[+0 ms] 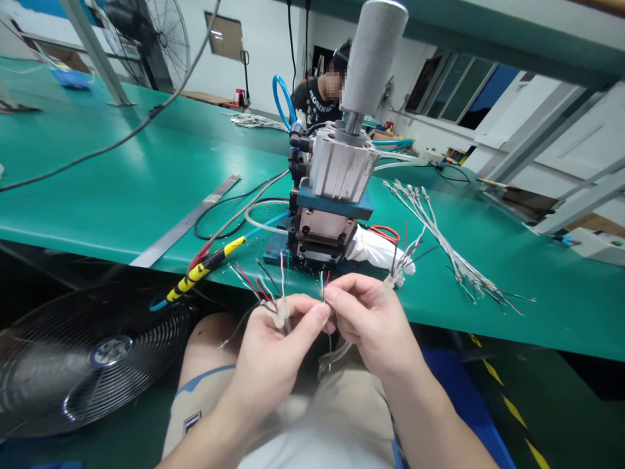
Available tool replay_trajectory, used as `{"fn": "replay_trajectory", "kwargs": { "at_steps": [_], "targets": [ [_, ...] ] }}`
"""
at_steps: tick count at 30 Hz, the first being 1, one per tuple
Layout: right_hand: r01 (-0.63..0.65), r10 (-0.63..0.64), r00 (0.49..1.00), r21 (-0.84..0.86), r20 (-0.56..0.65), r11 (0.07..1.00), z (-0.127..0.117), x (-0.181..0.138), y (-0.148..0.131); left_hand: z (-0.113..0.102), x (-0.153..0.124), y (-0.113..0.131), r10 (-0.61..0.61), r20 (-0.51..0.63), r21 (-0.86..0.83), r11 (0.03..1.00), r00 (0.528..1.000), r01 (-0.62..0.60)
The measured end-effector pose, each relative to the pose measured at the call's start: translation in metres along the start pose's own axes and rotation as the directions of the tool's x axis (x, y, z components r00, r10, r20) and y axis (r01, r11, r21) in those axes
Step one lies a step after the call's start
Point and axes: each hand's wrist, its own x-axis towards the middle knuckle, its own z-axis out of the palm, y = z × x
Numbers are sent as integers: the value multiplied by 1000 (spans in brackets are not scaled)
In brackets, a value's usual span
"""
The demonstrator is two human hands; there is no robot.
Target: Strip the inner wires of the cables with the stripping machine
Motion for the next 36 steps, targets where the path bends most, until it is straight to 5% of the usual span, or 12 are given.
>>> {"fn": "replay_trajectory", "kwargs": {
  "at_steps": [22,31,36],
  "targets": [
    [-126,122,985,26,120,992,-6,1,-12,-9,-1,5,-112,136,2,994,984,112],
    [60,-60,998,37,-1,998,-2,2,-2,-8,-5,7,-69,42,-21,997,997,69],
    [288,-224,948,-310,227,906,-19,1,-19,-14,-6,16,-50,85,136,990,995,38]
  ]
}}
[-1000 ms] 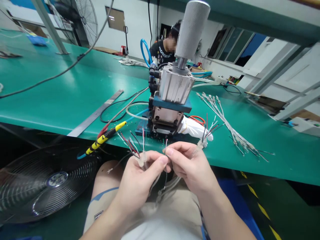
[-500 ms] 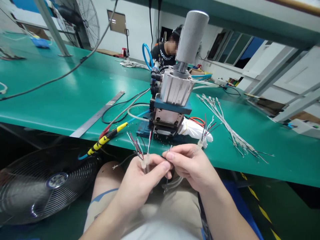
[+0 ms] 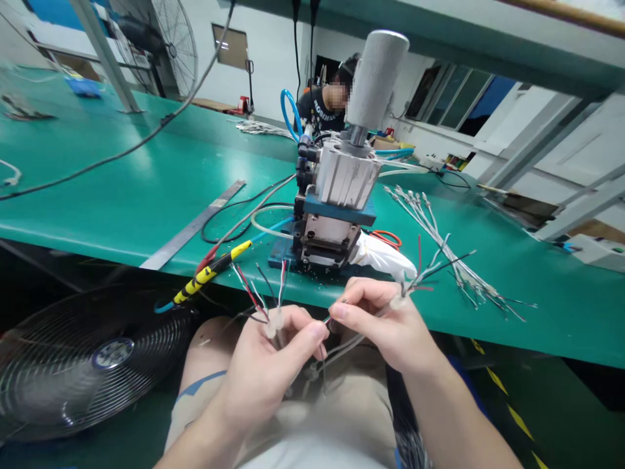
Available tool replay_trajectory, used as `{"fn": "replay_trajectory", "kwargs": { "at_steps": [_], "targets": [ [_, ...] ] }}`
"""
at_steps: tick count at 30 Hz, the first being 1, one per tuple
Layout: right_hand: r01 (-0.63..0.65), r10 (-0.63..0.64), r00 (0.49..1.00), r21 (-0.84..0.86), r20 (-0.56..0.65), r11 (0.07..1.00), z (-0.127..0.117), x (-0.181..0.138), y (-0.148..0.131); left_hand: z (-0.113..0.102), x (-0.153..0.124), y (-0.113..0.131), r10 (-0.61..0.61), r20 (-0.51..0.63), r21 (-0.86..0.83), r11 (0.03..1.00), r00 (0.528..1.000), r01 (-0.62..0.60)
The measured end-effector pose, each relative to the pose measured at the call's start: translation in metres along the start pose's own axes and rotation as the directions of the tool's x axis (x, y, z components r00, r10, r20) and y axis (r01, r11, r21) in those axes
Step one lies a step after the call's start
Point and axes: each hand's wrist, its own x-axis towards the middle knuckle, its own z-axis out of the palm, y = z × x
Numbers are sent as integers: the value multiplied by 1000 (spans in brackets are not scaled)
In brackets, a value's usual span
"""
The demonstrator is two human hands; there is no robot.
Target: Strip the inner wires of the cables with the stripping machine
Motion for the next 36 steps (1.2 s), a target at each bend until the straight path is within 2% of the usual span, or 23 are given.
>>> {"fn": "replay_trajectory", "kwargs": {
  "at_steps": [3,4,6,8,11,13,15,18,23,25,27,32,36],
  "targets": [
    [165,-115,962,-189,249,968,-18,-2,-6,-9,-2,2,-49,145,187,982,988,21],
    [198,-132,944,-200,303,959,-22,-2,-7,-11,-4,1,-75,191,242,970,979,27],
    [188,-115,934,-193,338,963,-25,-3,-7,-10,-6,-4,-99,240,285,958,966,27],
    [104,-46,950,-175,309,979,-23,-3,-6,-3,-9,-10,-66,246,269,963,967,-3],
    [-112,130,957,-85,259,990,-17,-1,-1,7,-12,-19,29,223,278,956,974,-92],
    [-245,244,933,-32,263,969,-16,2,2,8,-11,-22,43,182,298,950,982,-96],
    [-323,314,904,-20,291,946,-18,3,4,4,-9,-20,3,133,294,955,991,-42],
    [-326,315,904,-10,289,945,-18,5,4,-1,-6,-18,-63,113,192,981,992,41],
    [-266,263,963,42,63,963,-8,4,9,6,-8,-26,-53,-22,-64,997,998,51],
    [-259,262,965,105,-17,960,-5,2,10,10,-9,-30,-50,-56,-123,991,997,43],
    [-257,266,963,153,-41,954,-2,-1,11,11,-10,-32,-55,-56,-171,984,997,45],
    [-265,274,961,193,-23,945,6,-5,11,13,-10,-30,-65,-4,-187,980,998,63],
    [-251,272,960,223,-65,942,9,-4,11,14,-10,-27,-128,33,-147,980,991,131]
  ]
}}
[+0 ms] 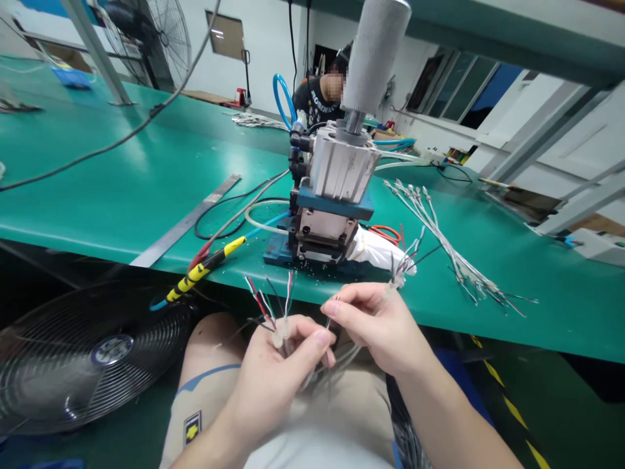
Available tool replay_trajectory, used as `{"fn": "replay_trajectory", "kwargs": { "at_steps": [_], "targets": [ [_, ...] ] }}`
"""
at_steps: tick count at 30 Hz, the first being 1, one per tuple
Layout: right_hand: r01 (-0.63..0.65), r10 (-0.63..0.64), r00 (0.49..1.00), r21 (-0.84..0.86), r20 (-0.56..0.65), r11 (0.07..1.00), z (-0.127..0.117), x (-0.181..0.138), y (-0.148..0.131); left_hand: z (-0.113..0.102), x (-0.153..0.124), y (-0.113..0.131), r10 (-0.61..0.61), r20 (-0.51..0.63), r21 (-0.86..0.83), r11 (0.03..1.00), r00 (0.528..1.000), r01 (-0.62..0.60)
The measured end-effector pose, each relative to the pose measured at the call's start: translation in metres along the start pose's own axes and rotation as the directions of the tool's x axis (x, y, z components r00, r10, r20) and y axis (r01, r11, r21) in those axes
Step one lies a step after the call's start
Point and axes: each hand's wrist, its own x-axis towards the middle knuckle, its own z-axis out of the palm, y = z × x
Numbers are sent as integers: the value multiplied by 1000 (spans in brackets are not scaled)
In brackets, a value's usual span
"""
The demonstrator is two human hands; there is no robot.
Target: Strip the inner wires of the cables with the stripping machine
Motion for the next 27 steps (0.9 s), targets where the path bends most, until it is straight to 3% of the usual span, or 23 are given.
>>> {"fn": "replay_trajectory", "kwargs": {
  "at_steps": [5,13,18,27],
  "targets": [
    [10,-7,999,47,-52,999,4,1,3,0,1,1,-49,-26,23,998,998,50],
    [-23,54,994,289,-100,957,21,4,6,1,-1,0,-10,-77,-90,996,997,3],
    [-59,79,995,310,-54,949,21,3,6,0,1,-1,16,-131,-117,993,991,-32],
    [-46,67,995,242,-79,969,21,0,8,1,1,-1,82,-165,-92,991,983,-98]
  ]
}}
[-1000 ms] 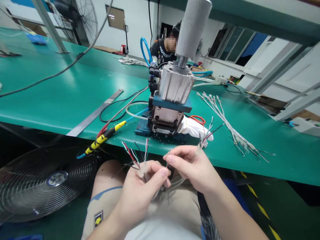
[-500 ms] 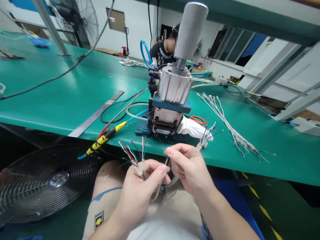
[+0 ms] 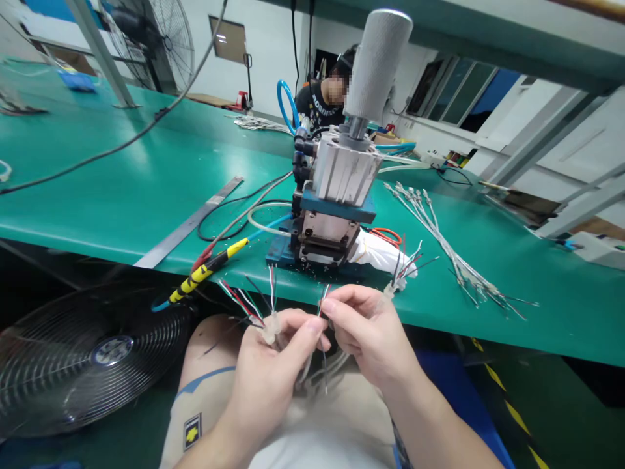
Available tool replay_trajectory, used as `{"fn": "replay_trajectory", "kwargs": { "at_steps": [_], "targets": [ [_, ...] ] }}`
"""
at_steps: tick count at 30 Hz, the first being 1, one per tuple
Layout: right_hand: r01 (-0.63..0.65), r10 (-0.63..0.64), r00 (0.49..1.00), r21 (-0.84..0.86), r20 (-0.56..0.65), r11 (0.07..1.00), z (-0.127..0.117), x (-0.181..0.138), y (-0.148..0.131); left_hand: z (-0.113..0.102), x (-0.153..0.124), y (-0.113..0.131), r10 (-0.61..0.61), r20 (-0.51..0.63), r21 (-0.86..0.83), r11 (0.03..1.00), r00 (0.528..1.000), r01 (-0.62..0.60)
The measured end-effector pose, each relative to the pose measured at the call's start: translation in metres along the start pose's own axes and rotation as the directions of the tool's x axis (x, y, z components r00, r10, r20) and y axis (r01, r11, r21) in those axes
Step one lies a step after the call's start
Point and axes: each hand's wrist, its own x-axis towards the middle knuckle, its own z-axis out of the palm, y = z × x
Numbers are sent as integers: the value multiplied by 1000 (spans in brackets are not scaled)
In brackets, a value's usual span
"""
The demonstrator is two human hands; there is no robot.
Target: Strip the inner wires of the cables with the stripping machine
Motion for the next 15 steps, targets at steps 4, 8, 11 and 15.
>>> {"fn": "replay_trajectory", "kwargs": {
  "at_steps": [4,8,11,15],
  "targets": [
    [0,0,1000,14,0,1000,2,1,-2,1,0,1,4,-9,-5,1000,1000,-4],
    [-4,4,999,1,38,1000,2,2,-3,2,2,3,-13,7,-14,1000,1000,13],
    [-9,10,999,-18,48,1000,1,2,-4,1,4,3,-29,34,-22,999,999,30],
    [-32,34,998,-41,47,999,-1,4,-8,0,3,4,-49,66,-6,999,997,50]
  ]
}}
